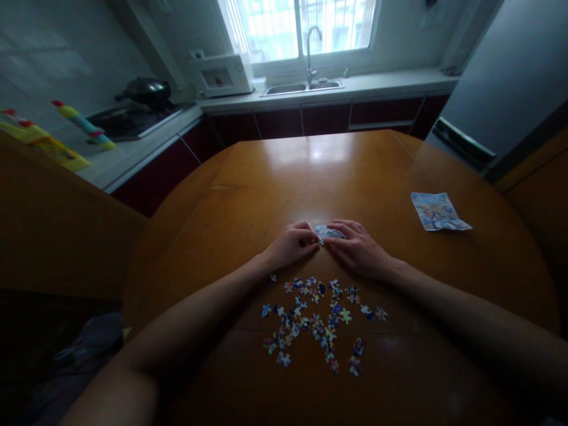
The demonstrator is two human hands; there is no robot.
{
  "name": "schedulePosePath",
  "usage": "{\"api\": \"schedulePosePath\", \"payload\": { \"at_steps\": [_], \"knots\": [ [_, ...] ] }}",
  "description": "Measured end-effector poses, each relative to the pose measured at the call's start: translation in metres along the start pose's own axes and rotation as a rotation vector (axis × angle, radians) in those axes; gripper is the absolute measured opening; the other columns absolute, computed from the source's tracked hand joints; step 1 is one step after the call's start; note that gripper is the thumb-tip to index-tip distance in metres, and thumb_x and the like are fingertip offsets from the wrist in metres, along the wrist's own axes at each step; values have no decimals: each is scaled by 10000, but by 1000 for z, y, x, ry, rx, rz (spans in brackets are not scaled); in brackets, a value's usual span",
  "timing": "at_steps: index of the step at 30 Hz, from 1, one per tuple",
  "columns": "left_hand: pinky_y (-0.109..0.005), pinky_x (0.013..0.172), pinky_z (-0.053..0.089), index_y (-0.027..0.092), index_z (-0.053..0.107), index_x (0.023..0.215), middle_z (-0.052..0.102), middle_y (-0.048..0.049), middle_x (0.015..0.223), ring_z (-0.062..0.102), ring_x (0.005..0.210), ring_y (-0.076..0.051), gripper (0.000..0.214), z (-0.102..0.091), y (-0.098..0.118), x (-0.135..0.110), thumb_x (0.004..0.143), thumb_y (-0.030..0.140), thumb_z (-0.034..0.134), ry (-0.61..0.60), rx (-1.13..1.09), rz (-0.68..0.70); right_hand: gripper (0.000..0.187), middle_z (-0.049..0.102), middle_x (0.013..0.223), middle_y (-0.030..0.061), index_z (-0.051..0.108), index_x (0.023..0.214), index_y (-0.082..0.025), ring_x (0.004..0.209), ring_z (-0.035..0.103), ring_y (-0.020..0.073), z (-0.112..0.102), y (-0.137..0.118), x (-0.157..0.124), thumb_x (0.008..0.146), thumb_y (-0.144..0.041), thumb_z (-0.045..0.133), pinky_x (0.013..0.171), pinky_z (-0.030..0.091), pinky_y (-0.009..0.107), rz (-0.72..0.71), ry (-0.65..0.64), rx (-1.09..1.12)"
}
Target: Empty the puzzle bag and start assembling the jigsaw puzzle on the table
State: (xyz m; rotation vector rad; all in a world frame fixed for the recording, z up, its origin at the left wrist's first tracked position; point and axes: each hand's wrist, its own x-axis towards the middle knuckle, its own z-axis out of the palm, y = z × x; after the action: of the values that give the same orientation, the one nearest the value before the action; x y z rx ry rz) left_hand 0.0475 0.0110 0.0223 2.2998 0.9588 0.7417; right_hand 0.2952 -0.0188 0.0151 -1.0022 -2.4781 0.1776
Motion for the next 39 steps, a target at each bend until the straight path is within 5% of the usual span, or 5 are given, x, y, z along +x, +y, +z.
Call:
{"api": "schedulePosePath", "payload": {
  "at_steps": [18, 39],
  "knots": [
    [-229, 657, 483, 167, 778, 870, 670, -40, 837, 589, 701, -104, 91, 1, -4, 2, 867, 247, 734, 29, -34, 15, 310, 556, 1473, 77, 692, 1278, -328, 1391, 431, 303, 2, 3, 0, 1002, -324, 552, 1117, 379, 580, -83, 9, -47],
    [-237, 639, 478, 174, 792, 924, 660, -42, 827, 565, 667, -102, 128, 3, -4, 3, 866, 274, 736, 29, -19, -24, 361, 563, 1468, 117, 668, 1325, -252, 1401, 425, 322, 3, 3, 1, 1001, -338, 535, 1135, 370, 561, -23, -27, -71]
  ]
}}
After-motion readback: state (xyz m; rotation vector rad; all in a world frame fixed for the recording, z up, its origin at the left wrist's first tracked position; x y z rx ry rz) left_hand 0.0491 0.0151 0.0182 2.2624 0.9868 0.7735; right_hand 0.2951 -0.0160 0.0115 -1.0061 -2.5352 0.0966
